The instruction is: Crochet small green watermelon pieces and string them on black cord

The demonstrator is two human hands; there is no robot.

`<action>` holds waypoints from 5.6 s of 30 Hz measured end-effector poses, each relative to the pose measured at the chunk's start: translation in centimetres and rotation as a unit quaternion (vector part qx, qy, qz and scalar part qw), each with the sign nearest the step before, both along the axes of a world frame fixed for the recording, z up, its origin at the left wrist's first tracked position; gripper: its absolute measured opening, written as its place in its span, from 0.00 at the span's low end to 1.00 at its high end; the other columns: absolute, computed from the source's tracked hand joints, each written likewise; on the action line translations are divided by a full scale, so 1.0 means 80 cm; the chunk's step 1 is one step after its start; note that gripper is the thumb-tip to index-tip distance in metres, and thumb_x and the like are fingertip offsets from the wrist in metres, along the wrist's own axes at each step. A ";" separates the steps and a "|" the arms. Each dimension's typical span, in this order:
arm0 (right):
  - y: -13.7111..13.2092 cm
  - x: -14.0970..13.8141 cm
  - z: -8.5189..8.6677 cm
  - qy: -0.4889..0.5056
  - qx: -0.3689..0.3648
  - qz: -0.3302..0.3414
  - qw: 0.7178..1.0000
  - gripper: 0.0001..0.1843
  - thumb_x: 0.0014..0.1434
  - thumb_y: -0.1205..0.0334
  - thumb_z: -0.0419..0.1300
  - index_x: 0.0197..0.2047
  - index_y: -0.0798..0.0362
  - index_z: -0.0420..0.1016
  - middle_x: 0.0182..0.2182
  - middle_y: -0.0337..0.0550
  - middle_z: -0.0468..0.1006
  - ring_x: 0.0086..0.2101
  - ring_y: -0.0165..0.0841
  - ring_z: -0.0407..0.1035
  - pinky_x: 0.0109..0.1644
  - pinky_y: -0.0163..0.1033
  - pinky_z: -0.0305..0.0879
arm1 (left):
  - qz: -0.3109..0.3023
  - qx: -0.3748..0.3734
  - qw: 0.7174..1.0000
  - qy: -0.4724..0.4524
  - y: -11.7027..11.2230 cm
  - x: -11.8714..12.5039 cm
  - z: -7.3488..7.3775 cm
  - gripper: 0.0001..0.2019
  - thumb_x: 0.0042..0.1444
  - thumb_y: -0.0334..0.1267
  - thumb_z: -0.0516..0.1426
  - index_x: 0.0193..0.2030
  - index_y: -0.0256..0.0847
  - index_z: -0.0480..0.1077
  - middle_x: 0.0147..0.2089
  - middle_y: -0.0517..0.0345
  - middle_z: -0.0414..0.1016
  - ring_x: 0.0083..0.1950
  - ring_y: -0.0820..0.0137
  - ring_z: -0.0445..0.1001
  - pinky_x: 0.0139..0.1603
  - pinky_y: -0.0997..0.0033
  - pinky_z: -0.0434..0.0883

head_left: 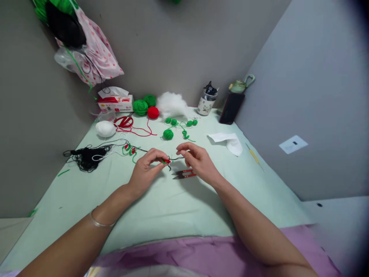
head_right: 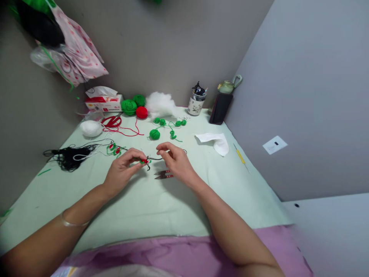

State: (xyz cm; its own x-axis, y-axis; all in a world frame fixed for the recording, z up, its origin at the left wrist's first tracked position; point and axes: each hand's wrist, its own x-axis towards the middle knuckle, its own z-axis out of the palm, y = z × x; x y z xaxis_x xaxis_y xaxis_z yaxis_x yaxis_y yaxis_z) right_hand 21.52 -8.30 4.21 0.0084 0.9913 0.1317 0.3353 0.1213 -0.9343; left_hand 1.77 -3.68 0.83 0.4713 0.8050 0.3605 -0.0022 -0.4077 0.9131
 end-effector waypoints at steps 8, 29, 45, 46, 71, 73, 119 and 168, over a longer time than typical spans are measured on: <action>-0.002 -0.003 -0.002 0.000 -0.067 0.070 0.995 0.11 0.58 0.64 0.58 0.44 0.53 0.77 0.24 0.36 0.71 0.23 0.26 0.62 0.25 0.31 0.58 | -0.016 0.133 0.991 0.010 -0.006 -0.001 0.001 0.10 0.58 0.23 0.58 0.40 0.42 0.74 0.42 0.55 0.73 0.46 0.67 0.72 0.50 0.67 0.67; 0.003 0.007 0.003 0.049 -0.098 0.070 0.992 0.18 0.59 0.49 0.61 0.28 0.56 0.75 0.22 0.35 0.68 0.22 0.23 0.55 0.25 0.31 0.51 | 0.007 -0.016 1.000 0.026 0.002 0.001 -0.008 0.04 0.59 0.31 0.57 0.40 0.41 0.71 0.41 0.57 0.70 0.45 0.67 0.72 0.51 0.66 0.69; 0.013 0.000 -0.013 0.248 -0.150 0.001 0.957 0.15 0.50 0.51 0.68 0.29 0.55 0.77 0.18 0.32 0.66 0.20 0.22 0.55 0.23 0.30 0.50 | -0.055 -0.190 0.980 0.008 -0.003 0.007 0.001 0.05 0.54 0.37 0.62 0.37 0.40 0.72 0.37 0.59 0.73 0.39 0.70 0.70 0.42 0.71 0.66; 0.013 -0.001 -0.013 0.253 -0.159 0.016 0.954 0.15 0.50 0.51 0.69 0.30 0.55 0.78 0.19 0.32 0.67 0.20 0.23 0.56 0.23 0.30 0.51 | -0.059 -0.195 0.979 0.002 -0.003 0.007 0.001 0.06 0.54 0.37 0.62 0.38 0.40 0.73 0.38 0.59 0.73 0.39 0.70 0.70 0.43 0.71 0.66; 0.011 -0.004 -0.013 0.387 -0.189 0.108 0.896 0.16 0.58 0.51 0.65 0.32 0.52 0.64 0.18 0.27 0.60 0.16 0.20 0.46 0.19 0.27 0.43 | -0.110 -0.291 0.949 -0.044 -0.004 0.007 -0.002 0.11 0.55 0.42 0.63 0.42 0.40 0.73 0.35 0.59 0.74 0.38 0.68 0.75 0.45 0.67 0.70; 0.015 0.002 -0.013 0.380 -0.170 0.096 0.904 0.15 0.58 0.52 0.65 0.32 0.52 0.65 0.17 0.26 0.54 0.17 0.20 0.41 0.20 0.28 0.41 | -0.127 -0.317 0.939 -0.047 -0.005 0.007 0.001 0.11 0.55 0.42 0.64 0.41 0.39 0.73 0.33 0.59 0.74 0.37 0.68 0.76 0.44 0.67 0.71; 0.000 -0.002 -0.017 -0.192 0.208 -0.025 0.959 0.06 0.64 0.66 0.59 0.38 0.50 0.79 0.30 0.40 0.70 0.30 0.29 0.64 0.33 0.35 0.59 | -0.024 -0.316 0.945 -0.081 0.007 0.001 0.004 0.12 0.58 0.46 0.62 0.38 0.38 0.70 0.31 0.59 0.78 0.31 0.72 0.77 0.38 0.71 0.75; 0.010 -0.002 -0.019 0.088 -0.001 0.040 0.995 0.09 0.55 0.56 0.67 0.33 0.54 0.79 0.28 0.38 0.72 0.25 0.25 0.61 0.28 0.33 0.58 | -0.121 -0.379 0.911 -0.110 0.006 0.000 0.009 0.08 0.56 0.40 0.63 0.39 0.38 0.74 0.31 0.60 0.78 0.31 0.73 0.77 0.38 0.73 0.75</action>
